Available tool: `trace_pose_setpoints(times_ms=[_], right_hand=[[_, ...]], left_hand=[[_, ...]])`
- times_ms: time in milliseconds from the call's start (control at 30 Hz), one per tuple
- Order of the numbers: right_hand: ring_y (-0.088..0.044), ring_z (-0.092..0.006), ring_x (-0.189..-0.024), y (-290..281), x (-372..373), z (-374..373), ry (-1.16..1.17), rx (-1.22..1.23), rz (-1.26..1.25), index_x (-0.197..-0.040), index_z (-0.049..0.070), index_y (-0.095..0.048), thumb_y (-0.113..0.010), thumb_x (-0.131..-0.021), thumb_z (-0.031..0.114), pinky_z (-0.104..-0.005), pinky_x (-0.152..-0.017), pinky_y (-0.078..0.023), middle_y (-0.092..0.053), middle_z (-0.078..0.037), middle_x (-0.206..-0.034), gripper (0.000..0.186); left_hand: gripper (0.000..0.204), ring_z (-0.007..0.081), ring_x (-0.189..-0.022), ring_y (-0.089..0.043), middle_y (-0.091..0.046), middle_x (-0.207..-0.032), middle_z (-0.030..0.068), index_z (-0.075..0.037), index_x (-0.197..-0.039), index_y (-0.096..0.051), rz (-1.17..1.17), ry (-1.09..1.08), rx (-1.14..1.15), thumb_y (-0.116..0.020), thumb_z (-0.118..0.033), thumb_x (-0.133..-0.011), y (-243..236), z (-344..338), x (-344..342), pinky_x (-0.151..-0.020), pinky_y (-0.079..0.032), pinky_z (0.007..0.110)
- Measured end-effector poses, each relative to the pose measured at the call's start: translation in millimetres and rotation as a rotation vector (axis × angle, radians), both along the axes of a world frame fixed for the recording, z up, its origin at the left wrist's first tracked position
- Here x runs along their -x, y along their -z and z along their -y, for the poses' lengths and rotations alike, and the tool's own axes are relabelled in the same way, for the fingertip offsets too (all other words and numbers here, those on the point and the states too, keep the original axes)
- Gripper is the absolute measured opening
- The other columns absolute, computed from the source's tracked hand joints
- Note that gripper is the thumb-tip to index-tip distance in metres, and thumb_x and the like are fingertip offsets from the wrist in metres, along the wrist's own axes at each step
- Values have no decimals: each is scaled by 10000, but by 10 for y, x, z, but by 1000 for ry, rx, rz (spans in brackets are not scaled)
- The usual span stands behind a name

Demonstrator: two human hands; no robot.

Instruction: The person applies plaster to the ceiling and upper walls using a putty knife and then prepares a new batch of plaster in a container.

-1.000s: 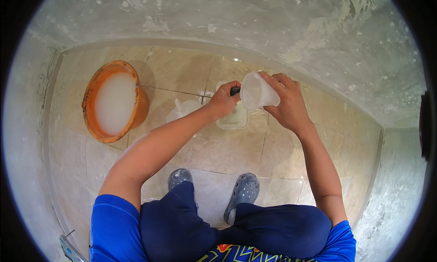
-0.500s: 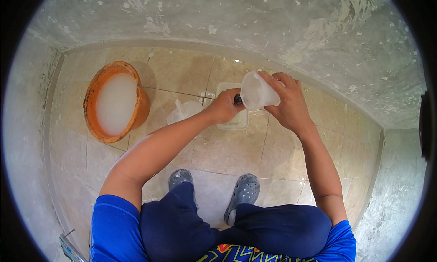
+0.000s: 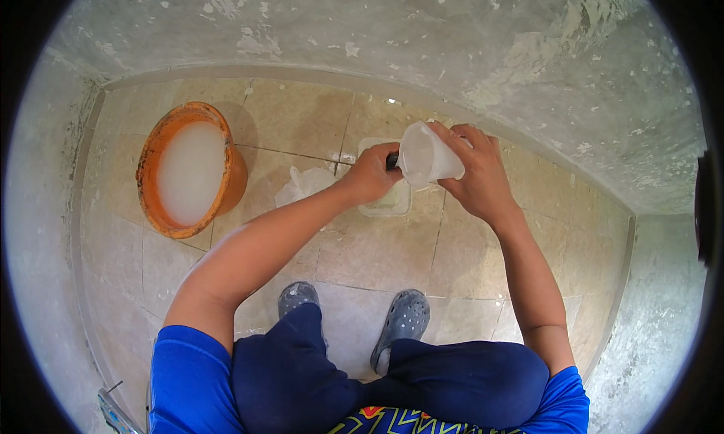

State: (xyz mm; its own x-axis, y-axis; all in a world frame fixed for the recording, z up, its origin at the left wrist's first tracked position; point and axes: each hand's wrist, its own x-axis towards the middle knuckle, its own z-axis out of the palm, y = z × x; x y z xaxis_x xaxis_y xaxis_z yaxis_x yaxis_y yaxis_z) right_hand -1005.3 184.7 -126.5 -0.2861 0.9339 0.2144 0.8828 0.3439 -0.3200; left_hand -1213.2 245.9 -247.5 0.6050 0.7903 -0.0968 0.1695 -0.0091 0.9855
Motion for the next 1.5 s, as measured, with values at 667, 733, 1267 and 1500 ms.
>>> trace_pose_setpoints(times_ms=[667, 733, 1267, 1500], right_hand=[[-641, -323, -1162, 426, 126, -149, 45, 387, -522, -1495, 50, -507, -882, -780, 238, -407, -1025, -490, -669, -160, -1240, 829], [-637, -303, -1156, 413, 300, -185, 18, 418, -576, -1493, 52, -506, -882, -793, 268, -401, -1014, -488, -670, -145, -1227, 823], [-626, -232, -1242, 284, 2852, -835, -489, 634, -1085, -1510, 50, -466, -844, -851, 176, -396, -997, -554, -592, -122, -1407, 771], [-648, -222, -1173, 506, 3122, -734, -556, 535, -826, -1454, 5, -514, -784, -846, 74, -366, -944, -562, -635, -127, -1292, 669]], left_hand=[[732, 328, -1287, -600, -583, -1432, 175, -116, -1539, -421, -192, -417, 52, -779, -148, -901, 141, -186, 610, -1081, -494, 431], [737, 321, -1297, -595, -575, -1444, 173, -122, -1539, -422, -173, -373, 105, -782, -150, -897, -8, -150, 799, -1085, -490, 434], [645, 255, -1234, -585, -618, -1343, 114, -78, -1439, -499, -393, -822, -287, -817, -215, -895, -1196, 705, 2731, -1041, -475, 422], [674, 248, -1207, -598, -596, -1343, 108, -58, -1511, -448, -281, -894, -114, -764, -100, -917, -964, 1106, 2973, -1052, -475, 404]])
